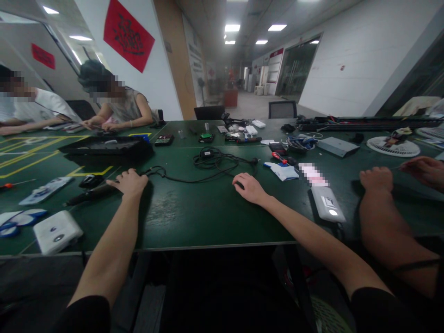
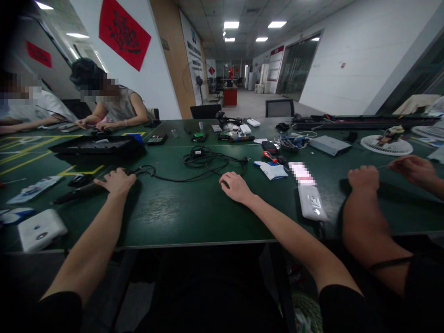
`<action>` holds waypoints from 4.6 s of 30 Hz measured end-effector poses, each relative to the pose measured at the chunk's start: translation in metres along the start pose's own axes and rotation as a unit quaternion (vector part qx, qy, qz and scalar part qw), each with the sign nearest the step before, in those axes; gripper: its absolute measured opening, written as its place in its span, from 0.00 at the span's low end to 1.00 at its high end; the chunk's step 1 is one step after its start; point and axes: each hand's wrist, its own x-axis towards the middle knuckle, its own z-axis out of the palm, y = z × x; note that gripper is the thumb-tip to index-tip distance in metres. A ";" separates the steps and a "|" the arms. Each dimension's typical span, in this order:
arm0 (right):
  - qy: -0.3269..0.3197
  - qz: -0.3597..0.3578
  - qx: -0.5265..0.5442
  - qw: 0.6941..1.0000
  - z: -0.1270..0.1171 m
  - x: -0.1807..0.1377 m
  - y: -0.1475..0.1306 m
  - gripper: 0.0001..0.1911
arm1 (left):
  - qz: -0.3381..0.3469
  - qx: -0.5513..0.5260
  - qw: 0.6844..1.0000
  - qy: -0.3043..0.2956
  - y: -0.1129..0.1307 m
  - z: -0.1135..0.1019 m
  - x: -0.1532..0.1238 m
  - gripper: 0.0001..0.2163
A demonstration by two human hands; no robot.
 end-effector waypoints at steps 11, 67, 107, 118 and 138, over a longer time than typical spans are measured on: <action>0.014 -0.011 0.004 1.000 0.000 0.000 -0.001 0.08 | 0.227 0.059 0.972 -0.015 0.016 0.002 -0.004 0.29; -0.058 -0.073 0.019 0.995 0.006 0.001 -0.020 0.06 | 0.608 -0.122 0.785 -0.017 0.184 -0.033 -0.188 0.09; 0.000 -0.052 0.011 0.999 0.013 0.002 -0.014 0.06 | 0.617 -0.112 0.778 0.031 0.185 -0.031 -0.187 0.08; 0.006 -0.058 0.020 0.998 0.013 0.002 -0.015 0.05 | 0.608 -0.094 0.787 0.045 0.185 -0.032 -0.191 0.09; 0.011 -0.066 -0.012 0.998 0.015 0.003 -0.014 0.06 | 0.650 -0.118 0.747 0.079 0.184 -0.031 -0.186 0.10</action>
